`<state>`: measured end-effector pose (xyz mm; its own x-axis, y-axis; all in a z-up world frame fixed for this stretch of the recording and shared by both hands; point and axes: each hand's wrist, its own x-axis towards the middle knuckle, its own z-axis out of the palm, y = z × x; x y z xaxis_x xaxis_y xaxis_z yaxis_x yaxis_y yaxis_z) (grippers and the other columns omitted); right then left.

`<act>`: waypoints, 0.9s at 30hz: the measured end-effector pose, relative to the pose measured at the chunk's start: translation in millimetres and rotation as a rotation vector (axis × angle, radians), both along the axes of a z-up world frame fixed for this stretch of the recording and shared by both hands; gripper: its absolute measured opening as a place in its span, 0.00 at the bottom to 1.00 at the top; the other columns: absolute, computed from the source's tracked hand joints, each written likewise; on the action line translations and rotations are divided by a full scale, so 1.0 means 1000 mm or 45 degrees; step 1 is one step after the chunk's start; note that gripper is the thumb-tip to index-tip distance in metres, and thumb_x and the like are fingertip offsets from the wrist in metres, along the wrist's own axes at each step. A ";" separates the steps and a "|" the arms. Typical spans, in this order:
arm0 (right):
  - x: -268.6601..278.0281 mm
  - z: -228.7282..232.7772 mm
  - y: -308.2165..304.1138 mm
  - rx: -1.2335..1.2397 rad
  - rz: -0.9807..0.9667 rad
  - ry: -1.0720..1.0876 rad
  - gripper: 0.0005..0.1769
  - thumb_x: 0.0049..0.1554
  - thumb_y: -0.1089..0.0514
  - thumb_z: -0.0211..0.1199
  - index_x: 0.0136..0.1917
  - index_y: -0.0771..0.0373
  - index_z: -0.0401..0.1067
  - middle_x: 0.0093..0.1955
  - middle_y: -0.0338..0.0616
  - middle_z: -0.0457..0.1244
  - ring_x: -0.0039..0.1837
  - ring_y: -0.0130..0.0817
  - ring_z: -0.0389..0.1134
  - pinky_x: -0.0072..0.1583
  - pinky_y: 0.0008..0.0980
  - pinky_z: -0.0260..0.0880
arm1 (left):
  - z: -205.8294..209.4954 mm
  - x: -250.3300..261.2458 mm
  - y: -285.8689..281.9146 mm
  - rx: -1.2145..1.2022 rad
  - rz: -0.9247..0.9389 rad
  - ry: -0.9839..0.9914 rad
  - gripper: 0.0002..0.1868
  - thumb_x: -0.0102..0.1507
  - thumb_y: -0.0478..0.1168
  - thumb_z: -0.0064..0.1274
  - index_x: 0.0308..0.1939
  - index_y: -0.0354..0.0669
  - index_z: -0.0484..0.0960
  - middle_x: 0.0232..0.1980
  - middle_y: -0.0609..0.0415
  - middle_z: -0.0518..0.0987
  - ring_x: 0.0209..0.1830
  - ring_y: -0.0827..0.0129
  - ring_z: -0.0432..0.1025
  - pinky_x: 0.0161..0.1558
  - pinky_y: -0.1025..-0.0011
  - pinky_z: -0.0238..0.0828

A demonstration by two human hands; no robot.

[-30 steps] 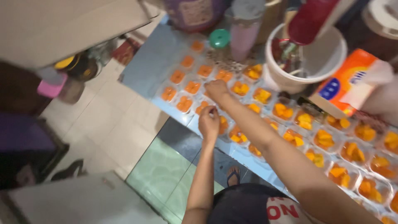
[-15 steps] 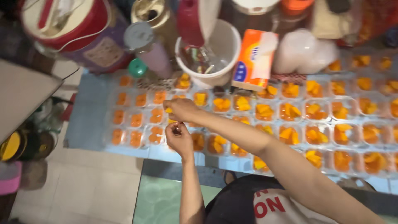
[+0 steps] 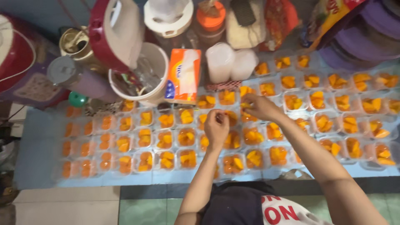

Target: The person cuts mangoes into small pieces using a knife and places them into clear plastic containers arranged on a table. The person repeatedly slices mango halves and distributes the pieces across many containers.

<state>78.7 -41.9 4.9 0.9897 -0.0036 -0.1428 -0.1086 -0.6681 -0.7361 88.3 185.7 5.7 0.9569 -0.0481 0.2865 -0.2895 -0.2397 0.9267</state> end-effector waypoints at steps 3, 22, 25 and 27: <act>-0.012 -0.009 -0.083 -0.123 -0.204 0.069 0.25 0.52 0.50 0.71 0.60 0.57 0.72 0.55 0.51 0.71 0.52 0.45 0.75 0.52 0.42 0.74 | 0.002 -0.002 -0.057 0.049 -0.105 0.078 0.03 0.61 0.35 0.57 0.38 0.42 0.79 0.35 0.53 0.82 0.29 0.65 0.77 0.34 0.68 0.74; 0.108 -0.032 -0.187 -0.665 0.212 -0.422 0.23 0.52 0.60 0.62 0.61 0.48 0.77 0.58 0.45 0.70 0.55 0.49 0.72 0.54 0.46 0.73 | -0.015 0.003 -0.185 0.216 -0.114 0.167 0.04 0.61 0.37 0.58 0.39 0.44 0.82 0.38 0.52 0.84 0.32 0.58 0.78 0.36 0.63 0.74; 0.143 -0.047 -0.174 -0.911 0.470 -0.345 0.22 0.54 0.62 0.57 0.59 0.46 0.78 0.61 0.41 0.69 0.53 0.46 0.73 0.51 0.47 0.73 | -0.017 0.006 -0.182 0.222 -0.080 0.113 0.04 0.61 0.37 0.58 0.39 0.44 0.82 0.38 0.52 0.84 0.35 0.58 0.79 0.37 0.63 0.75; 0.158 -0.053 -0.173 -0.979 0.635 -0.278 0.17 0.57 0.57 0.56 0.57 0.44 0.78 0.58 0.39 0.69 0.56 0.43 0.73 0.51 0.47 0.74 | -0.019 0.007 -0.177 0.241 -0.064 0.130 0.04 0.61 0.37 0.58 0.39 0.44 0.82 0.38 0.51 0.84 0.35 0.58 0.79 0.37 0.63 0.75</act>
